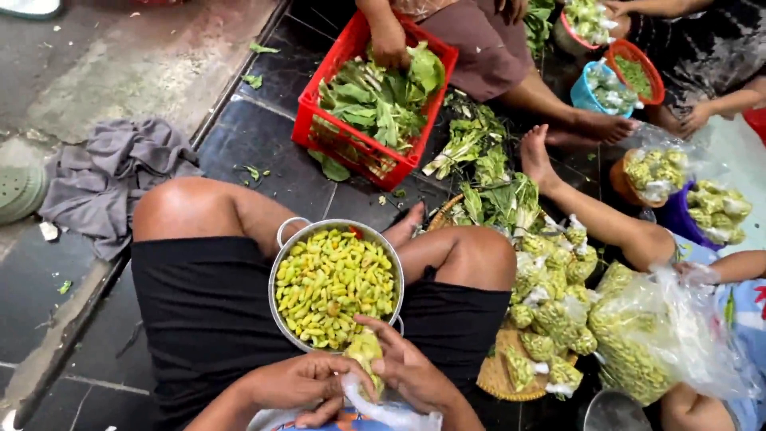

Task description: The person sits on the floor and packs green vegetables from a metal pot into plastic bags. They transfer the vegetables by hand, seal the bags, and place them aside. Other people nearby are also sorting and packing vegetables.

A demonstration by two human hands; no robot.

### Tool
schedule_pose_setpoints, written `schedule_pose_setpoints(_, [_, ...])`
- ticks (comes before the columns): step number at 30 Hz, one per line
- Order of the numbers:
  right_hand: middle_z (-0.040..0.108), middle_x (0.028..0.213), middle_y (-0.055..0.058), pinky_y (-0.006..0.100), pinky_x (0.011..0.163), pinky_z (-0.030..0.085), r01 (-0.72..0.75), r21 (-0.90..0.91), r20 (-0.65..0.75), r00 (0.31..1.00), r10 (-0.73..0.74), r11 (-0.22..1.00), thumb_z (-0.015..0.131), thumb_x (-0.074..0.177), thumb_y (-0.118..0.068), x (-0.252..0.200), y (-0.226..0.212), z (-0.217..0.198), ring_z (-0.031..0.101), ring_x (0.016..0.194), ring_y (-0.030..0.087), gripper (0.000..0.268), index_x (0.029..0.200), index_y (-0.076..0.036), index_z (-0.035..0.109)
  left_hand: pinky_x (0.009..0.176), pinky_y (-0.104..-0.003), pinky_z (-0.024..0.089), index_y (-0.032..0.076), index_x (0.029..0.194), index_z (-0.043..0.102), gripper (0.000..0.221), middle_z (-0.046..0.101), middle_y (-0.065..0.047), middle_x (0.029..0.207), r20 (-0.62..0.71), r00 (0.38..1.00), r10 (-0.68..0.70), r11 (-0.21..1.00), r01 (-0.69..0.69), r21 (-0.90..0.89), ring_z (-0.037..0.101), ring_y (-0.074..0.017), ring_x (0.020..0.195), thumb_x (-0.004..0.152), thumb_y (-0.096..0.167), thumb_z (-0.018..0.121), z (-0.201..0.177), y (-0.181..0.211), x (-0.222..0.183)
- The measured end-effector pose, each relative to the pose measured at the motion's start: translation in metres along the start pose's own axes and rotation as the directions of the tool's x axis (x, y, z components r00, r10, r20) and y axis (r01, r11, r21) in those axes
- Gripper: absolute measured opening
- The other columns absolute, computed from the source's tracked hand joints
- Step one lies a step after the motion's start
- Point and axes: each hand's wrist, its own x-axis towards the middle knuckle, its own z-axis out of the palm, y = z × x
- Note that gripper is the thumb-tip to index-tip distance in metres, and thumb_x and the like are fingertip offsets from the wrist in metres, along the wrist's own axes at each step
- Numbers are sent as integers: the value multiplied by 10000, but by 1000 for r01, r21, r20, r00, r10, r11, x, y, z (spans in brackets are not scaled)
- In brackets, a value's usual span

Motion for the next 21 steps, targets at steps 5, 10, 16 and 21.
schedule_pose_setpoints(5, [544, 1379, 115, 359, 973, 503, 188, 60, -164, 971, -176, 980, 757, 837, -318, 14, 16, -13, 594, 1194, 233, 730, 1488, -78, 529, 821, -276, 504, 55, 1177, 492, 215, 469, -31, 519, -18, 996, 84, 996, -85, -40, 435, -87, 453, 1131, 238, 388, 8, 12, -3])
schedule_pose_setpoints(10, [695, 1278, 156, 374, 790, 540, 267, 274, -584, 810, -60, 924, 658, 877, -253, 20, 9, -44, 639, 1068, 253, 552, 1403, -86, 646, 764, -254, 483, 76, 988, 414, 333, 362, 15, 484, -77, 988, 137, 990, -139, -11, 299, -88, 431, 1141, 359, 327, 20, 34, -6])
schedule_pose_setpoints(16, [535, 1490, 293, 682, 939, 512, 297, 289, -557, 825, -93, 910, 459, 1003, -248, -1, -5, -50, 537, 1338, 451, 446, 1426, -108, 467, 887, -331, 563, 125, 944, 332, 485, 388, 27, 482, -67, 994, 85, 987, -75, 140, 328, -71, 429, 1055, 588, 237, 17, 38, -12])
schedule_pose_setpoints(21, [619, 1365, 130, 445, 856, 563, 393, 79, -648, 718, -252, 916, 532, 989, -300, -8, -7, -77, 617, 1185, 271, 610, 1568, -141, 425, 893, -326, 541, 99, 1097, 395, 545, 430, -14, 526, -105, 994, 38, 995, -27, 100, 380, -92, 447, 1023, 614, 231, 17, 37, -15])
